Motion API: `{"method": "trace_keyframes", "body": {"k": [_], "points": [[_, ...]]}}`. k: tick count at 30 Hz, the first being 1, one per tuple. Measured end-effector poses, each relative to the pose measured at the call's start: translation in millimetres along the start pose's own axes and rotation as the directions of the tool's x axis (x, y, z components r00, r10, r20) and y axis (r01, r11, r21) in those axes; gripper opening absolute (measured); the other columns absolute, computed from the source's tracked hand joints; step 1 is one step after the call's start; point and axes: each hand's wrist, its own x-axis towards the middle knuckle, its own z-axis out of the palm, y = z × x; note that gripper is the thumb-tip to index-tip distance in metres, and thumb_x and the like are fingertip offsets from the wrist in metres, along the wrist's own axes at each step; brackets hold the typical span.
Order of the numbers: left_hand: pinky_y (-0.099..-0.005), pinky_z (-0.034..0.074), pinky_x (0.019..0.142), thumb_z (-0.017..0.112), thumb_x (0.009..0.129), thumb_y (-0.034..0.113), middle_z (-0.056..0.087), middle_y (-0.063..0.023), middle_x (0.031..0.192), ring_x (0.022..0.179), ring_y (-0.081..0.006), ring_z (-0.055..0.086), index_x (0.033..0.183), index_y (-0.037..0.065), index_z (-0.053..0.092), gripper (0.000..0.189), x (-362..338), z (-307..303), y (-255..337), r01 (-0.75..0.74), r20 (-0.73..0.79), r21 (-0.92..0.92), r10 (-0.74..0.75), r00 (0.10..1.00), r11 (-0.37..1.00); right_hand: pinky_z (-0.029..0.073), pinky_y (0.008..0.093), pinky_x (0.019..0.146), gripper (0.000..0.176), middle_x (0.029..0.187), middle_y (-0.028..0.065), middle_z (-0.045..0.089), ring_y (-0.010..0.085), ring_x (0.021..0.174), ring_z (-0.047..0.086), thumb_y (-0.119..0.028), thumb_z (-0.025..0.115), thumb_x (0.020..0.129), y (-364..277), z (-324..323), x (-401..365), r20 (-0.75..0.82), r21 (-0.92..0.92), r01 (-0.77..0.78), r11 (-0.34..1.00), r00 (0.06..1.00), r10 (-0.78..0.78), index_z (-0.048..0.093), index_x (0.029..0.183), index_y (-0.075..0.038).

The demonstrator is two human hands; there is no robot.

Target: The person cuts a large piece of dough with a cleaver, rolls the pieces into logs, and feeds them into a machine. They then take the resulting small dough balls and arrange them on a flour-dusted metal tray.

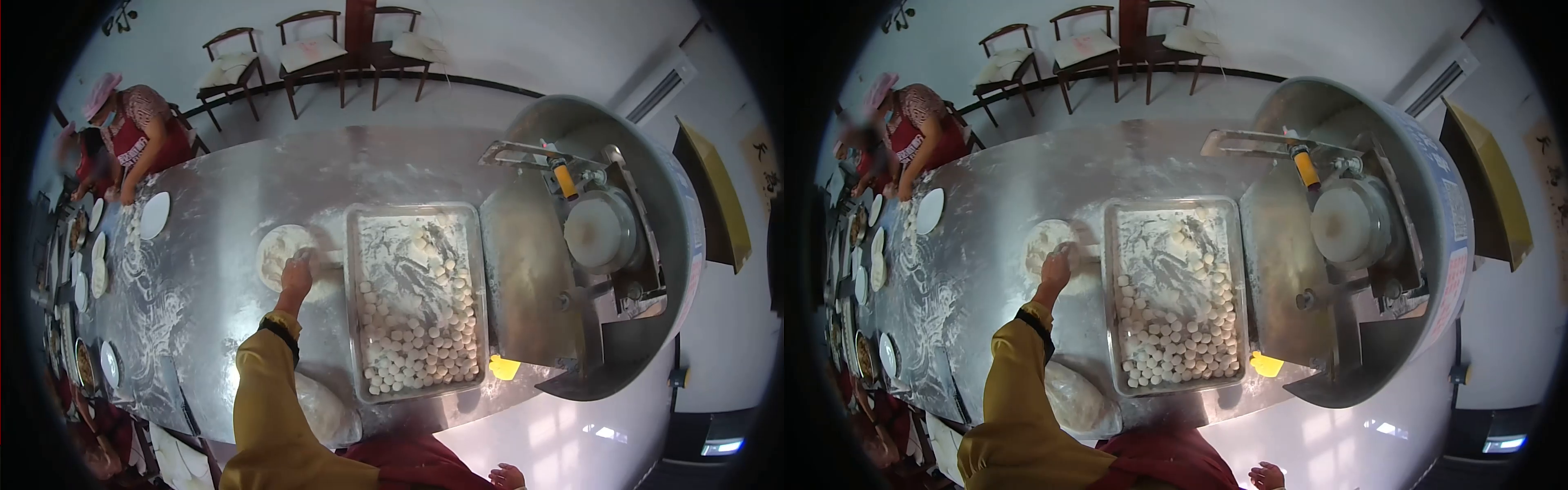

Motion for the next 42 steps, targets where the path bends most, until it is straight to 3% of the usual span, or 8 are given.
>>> {"method": "trace_keyframes", "body": {"k": [3,6,16,19,23,31,38,42], "points": [[-0.0414,0.047,0.078,0.049,0.079,0.006,0.059,-0.0133,0.104,0.092,-0.0342,0.057,0.101,0.011,0.058,0.024,-6,19,-5,-0.052,0.036,0.024,0.051,0.998,0.998,0.046,0.0465,0.087,0.058,0.119,0.0185,0.052,0.0315,0.106,0.054,-0.023,0.061,0.083,25,-25,0,0.241,-0.556,0.350,0.754,0.936,-0.257,0.033,0.133,-0.010],[-0.0425,0.048,0.073,0.051,0.076,0.007,0.063,-0.0141,0.089,0.083,-0.0332,0.060,0.090,0.009,0.060,0.017,-7,11,-4,0.084,0.009,-0.059,-0.083,0.996,0.995,0.052,0.0397,0.062,0.043,0.103,0.0259,0.056,0.0336,0.087,0.061,-0.001,0.047,0.085,-35,61,-37,-0.269,-0.098,-0.109,0.989,0.960,0.079,0.033,0.125,-0.001],[-0.0386,0.046,0.071,0.060,0.080,0.013,0.062,-0.0191,0.081,0.077,-0.0299,0.062,0.094,-0.001,0.062,0.020,77,-107,132,-0.223,-0.440,-0.836,-0.371,0.818,0.501,0.051,0.0323,0.056,0.030,0.089,0.0211,0.060,0.0288,0.074,0.063,-0.002,0.043,0.083,-60,76,-52,-0.251,-0.039,0.076,0.996,0.964,-0.083,0.042,0.113,0.002],[-0.0324,0.048,0.073,0.051,0.084,0.005,0.062,-0.0133,0.091,0.081,-0.0232,0.060,0.096,-0.003,0.056,0.016,70,-83,185,-0.161,-0.096,-0.294,0.139,0.986,0.942,0.051,0.0315,0.057,0.031,0.089,0.0206,0.060,0.0273,0.074,0.063,-0.002,0.046,0.082,-55,71,-51,-0.218,-0.033,0.098,0.995,0.970,-0.103,0.043,0.113,0.001],[-0.0357,0.046,0.084,0.055,0.081,0.006,0.060,-0.0177,0.104,0.095,-0.0270,0.059,0.102,-0.001,0.060,0.023,48,-97,241,-0.149,-0.146,-0.989,-0.151,0.978,-0.008,0.051,0.0317,0.059,0.030,0.085,0.0188,0.061,0.0258,0.075,0.063,-0.005,0.050,0.083,-44,51,-37,-0.231,0.084,0.101,0.991,0.970,-0.079,0.046,0.112,-0.001],[-0.0326,0.036,0.097,0.050,0.084,0.008,0.046,-0.0150,0.127,0.118,-0.0246,0.045,0.135,0.005,0.032,0.054,-30,-70,256,-0.097,0.067,-0.861,0.300,0.952,0.499,0.050,0.0283,0.055,0.024,0.084,0.0133,0.065,0.0198,0.069,0.063,-0.009,0.053,0.084,-54,10,16,-0.093,-0.122,0.213,0.969,0.970,-0.225,0.052,0.108,-0.004],[-0.0345,0.044,0.062,0.047,0.088,0.015,0.061,-0.0131,0.072,0.068,-0.0213,0.058,0.083,-0.003,0.057,0.021,-127,1,169,0.343,0.111,-0.658,-0.364,0.925,0.670,0.047,0.0281,0.062,0.019,0.076,0.0060,0.063,0.0134,0.067,0.059,-0.012,0.057,0.082,-234,-34,53,-0.164,-0.553,0.653,0.517,0.523,-0.836,0.058,0.098,-0.003],[-0.0333,0.038,0.096,0.054,0.071,-0.004,0.054,-0.0183,0.118,0.111,-0.0264,0.050,0.124,0.000,0.045,0.054,-189,90,67,0.188,0.111,-0.435,-0.155,0.982,0.880,0.046,0.0379,0.069,0.014,0.077,0.0128,0.058,0.0297,0.075,0.057,-0.012,0.060,0.078,-363,-69,38,-0.022,-0.674,0.739,0.015,0.000,-1.000,0.058,0.089,-0.004]]}}
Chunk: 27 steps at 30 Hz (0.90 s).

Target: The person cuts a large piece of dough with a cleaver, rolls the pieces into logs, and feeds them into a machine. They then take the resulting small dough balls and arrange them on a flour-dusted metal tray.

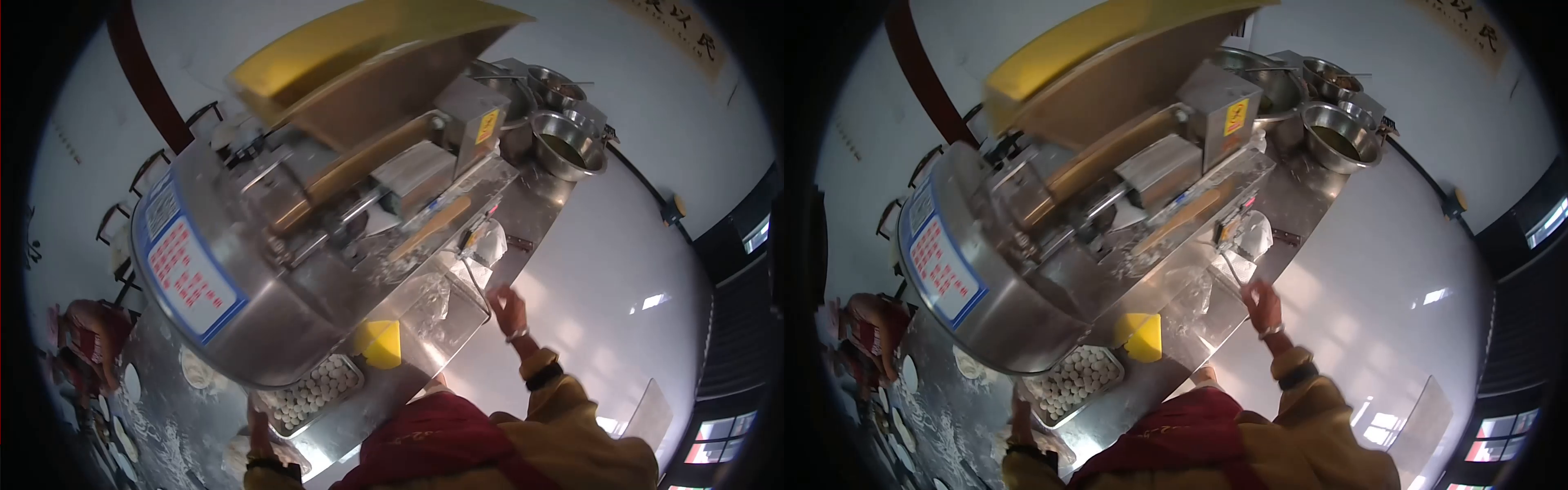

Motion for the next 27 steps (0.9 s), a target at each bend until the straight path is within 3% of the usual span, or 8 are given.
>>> {"method": "trace_keyframes", "body": {"k": [2,4,7,10,14,20,23,27], "points": [[-0.0337,0.044,0.087,0.063,0.068,0.002,0.056,-0.0186,0.113,0.102,-0.0257,0.056,0.119,0.000,0.049,0.053,-69,-8,135,0.228,0.075,0.102,-0.236,0.969,0.968,0.044,0.0407,0.081,0.032,0.099,0.0148,0.056,0.0349,0.094,0.052,-0.008,0.062,0.073,-9,-24,54,-0.014,-0.114,0.223,0.968,0.974,-0.226,0.056,0.104,-0.004],[-0.0340,0.048,0.073,0.063,0.072,0.009,0.062,-0.0174,0.095,0.083,-0.0237,0.061,0.106,-0.002,0.056,0.037,-78,10,93,0.387,0.114,0.265,-0.428,0.897,0.883,0.037,0.0416,0.095,0.055,0.122,0.0155,0.047,0.0356,0.114,0.042,-0.006,0.066,0.067,-29,-45,91,0.031,-0.167,0.314,0.935,0.949,-0.313,0.047,0.118,-0.003],[-0.0340,0.048,0.066,0.061,0.075,0.011,0.064,-0.0145,0.078,0.072,-0.0230,0.062,0.096,-0.003,0.058,0.026,-126,37,101,0.273,-0.026,0.168,-0.273,0.962,0.947,0.028,0.0440,0.103,0.069,0.136,0.0141,0.034,0.0347,0.127,0.030,-0.008,0.069,0.064,-40,-54,121,0.145,-0.200,0.434,0.879,0.900,-0.411,0.039,0.126,-0.003],[-0.0309,0.048,0.061,0.061,0.073,0.003,0.064,-0.0110,0.073,0.065,-0.0185,0.060,0.099,0.001,0.057,0.026,-176,50,127,0.200,0.030,0.074,-0.203,0.979,0.977,0.023,0.0456,0.106,0.078,0.141,0.0129,0.027,0.0327,0.133,0.022,-0.010,0.072,0.062,-34,-49,136,0.241,-0.276,0.497,0.823,0.864,-0.442,0.035,0.130,-0.005],[-0.0243,0.044,0.050,0.059,0.073,-0.003,0.063,-0.0099,0.075,0.059,-0.0148,0.061,0.102,0.004,0.056,0.030,-229,66,130,0.585,0.213,-0.205,-0.548,0.809,0.785,0.020,0.0464,0.107,0.086,0.141,0.0128,0.026,0.0319,0.134,0.020,-0.015,0.075,0.059,-31,-44,149,0.251,-0.339,0.511,0.790,0.858,-0.447,0.032,0.133,-0.008],[-0.0246,0.044,0.047,0.058,0.076,-0.006,0.061,-0.0114,0.076,0.060,-0.0166,0.060,0.105,0.001,0.052,0.030,-319,97,120,0.708,0.314,-0.307,-0.634,0.707,0.636,0.019,0.0482,0.107,0.086,0.137,0.0137,0.031,0.0314,0.132,0.023,-0.019,0.076,0.059,-33,-38,164,0.290,-0.319,0.586,0.745,0.808,-0.512,0.034,0.133,-0.011],[-0.0243,0.044,0.044,0.062,0.077,-0.001,0.059,-0.0103,0.074,0.058,-0.0151,0.058,0.109,-0.002,0.049,0.034,-347,87,151,0.629,0.379,-0.141,-0.546,0.748,0.764,0.019,0.0489,0.107,0.086,0.136,0.0136,0.032,0.0315,0.131,0.024,-0.021,0.077,0.059,-27,-38,173,0.279,-0.236,0.639,0.732,0.766,-0.579,0.035,0.133,-0.012],[-0.0289,0.052,0.067,0.068,0.075,0.014,0.066,-0.0092,0.080,0.071,-0.0162,0.063,0.104,-0.004,0.057,0.036,-343,78,183,0.582,0.422,0.036,-0.540,0.728,0.812,0.017,0.0485,0.108,0.086,0.138,0.0132,0.030,0.0304,0.132,0.023,-0.026,0.077,0.060,-16,-41,180,0.289,-0.165,0.674,0.720,0.731,-0.618,0.034,0.134,-0.014]]}}
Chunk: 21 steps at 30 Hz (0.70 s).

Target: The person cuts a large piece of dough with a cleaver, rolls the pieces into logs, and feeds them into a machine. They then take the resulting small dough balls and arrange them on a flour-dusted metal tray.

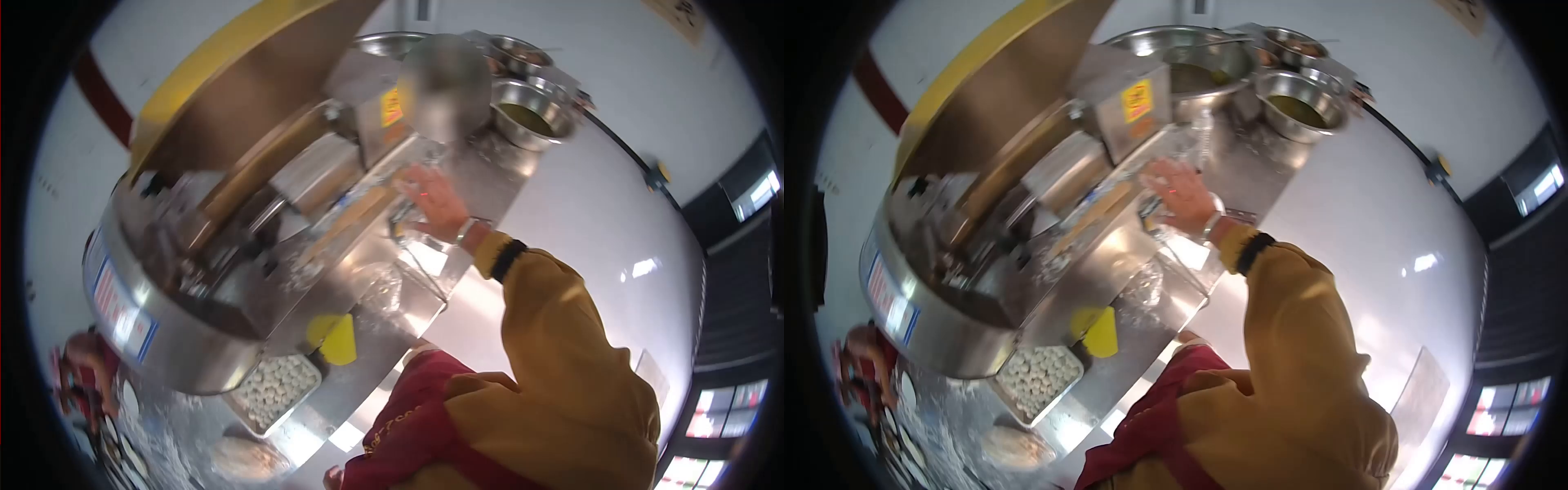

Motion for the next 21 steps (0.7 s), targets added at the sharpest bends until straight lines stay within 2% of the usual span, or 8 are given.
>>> {"method": "trace_keyframes", "body": {"k": [5,11,12,14,15,16,19,21], "points": [[-0.0302,0.052,0.070,0.069,0.075,0.015,0.067,-0.0098,0.082,0.075,-0.0173,0.064,0.105,-0.003,0.057,0.037,51,-8,53,-0.044,0.084,0.080,0.037,0.996,0.996,0.014,0.0474,0.109,0.086,0.139,0.0123,0.029,0.0276,0.134,0.021,-0.030,0.076,0.062,9,0,2,0.066,0.027,-0.009,1.000,0.998,0.008,0.034,0.135,-0.015],[-0.0317,0.052,0.073,0.069,0.075,0.017,0.067,-0.0105,0.084,0.080,-0.0187,0.064,0.106,-0.003,0.057,0.039,97,-31,116,-0.089,0.061,0.015,0.088,0.994,0.996,0.018,0.0502,0.107,0.078,0.140,0.0150,0.031,0.0305,0.132,0.027,-0.035,0.073,0.066,17,-1,-5,-0.022,0.104,0.046,0.994,0.999,-0.044,0.038,0.132,-0.016],[-0.0319,0.052,0.074,0.069,0.075,0.017,0.067,-0.0107,0.085,0.081,-0.0189,0.064,0.107,-0.003,0.057,0.040,97,-31,116,-0.090,0.030,-0.027,0.090,0.995,0.996,0.022,0.0518,0.104,0.071,0.138,0.0170,0.034,0.0325,0.130,0.031,-0.036,0.071,0.069,33,23,-12,-0.142,0.169,0.142,0.975,0.983,-0.119,0.042,0.130,-0.014],[-0.0324,0.052,0.075,0.069,0.075,0.018,0.067,-0.0109,0.085,0.083,-0.0194,0.064,0.107,-0.003,0.057,0.040,100,-29,104,-0.082,-0.029,-0.113,0.079,0.996,0.990,0.029,0.0535,0.099,0.060,0.133,0.0190,0.041,0.0344,0.125,0.037,-0.042,0.065,0.074,21,5,1,-0.076,0.067,0.089,0.994,0.994,-0.083,0.051,0.121,-0.008],[-0.0327,0.052,0.075,0.069,0.074,0.018,0.067,-0.0110,0.086,0.084,-0.0196,0.064,0.107,-0.003,0.057,0.041,100,-28,97,-0.078,-0.059,-0.162,0.069,0.996,0.984,0.024,0.0517,0.103,0.062,0.137,0.0176,0.037,0.0327,0.129,0.033,-0.037,0.069,0.070,19,8,0,-0.026,0.055,0.043,0.998,0.999,-0.042,0.050,0.122,-0.010],[-0.0329,0.052,0.076,0.070,0.074,0.018,0.067,-0.0111,0.086,0.084,-0.0198,0.064,0.107,-0.003,0.057,0.041,102,-30,85,-0.075,-0.076,-0.193,0.061,0.995,0.978,0.025,0.0532,0.102,0.065,0.135,0.0182,0.039,0.0340,0.126,0.036,-0.038,0.072,0.066,17,8,2,-0.089,0.011,0.077,0.997,0.993,-0.076,0.050,0.121,-0.010],[-0.0337,0.052,0.077,0.070,0.074,0.019,0.067,-0.0115,0.087,0.087,-0.0205,0.064,0.108,-0.002,0.057,0.042,113,-18,27,-0.077,-0.129,-0.188,0.053,0.990,0.979,0.026,0.0594,0.098,0.062,0.129,0.0187,0.043,0.0384,0.122,0.039,-0.037,0.073,0.063,8,6,9,-0.048,0.044,0.033,0.998,0.998,-0.031,0.055,0.115,-0.009],[-0.0294,0.050,0.053,0.063,0.081,0.024,0.066,-0.0080,0.080,0.068,-0.0153,0.061,0.112,0.009,0.055,0.036,126,21,1,-0.083,-0.213,-0.065,0.068,0.975,0.994,0.024,0.0607,0.099,0.058,0.127,0.0177,0.045,0.0389,0.121,0.039,-0.038,0.073,0.064,12,14,7,-0.030,0.038,0.022,0.999,0.999,-0.021,0.057,0.111,-0.009]]}}
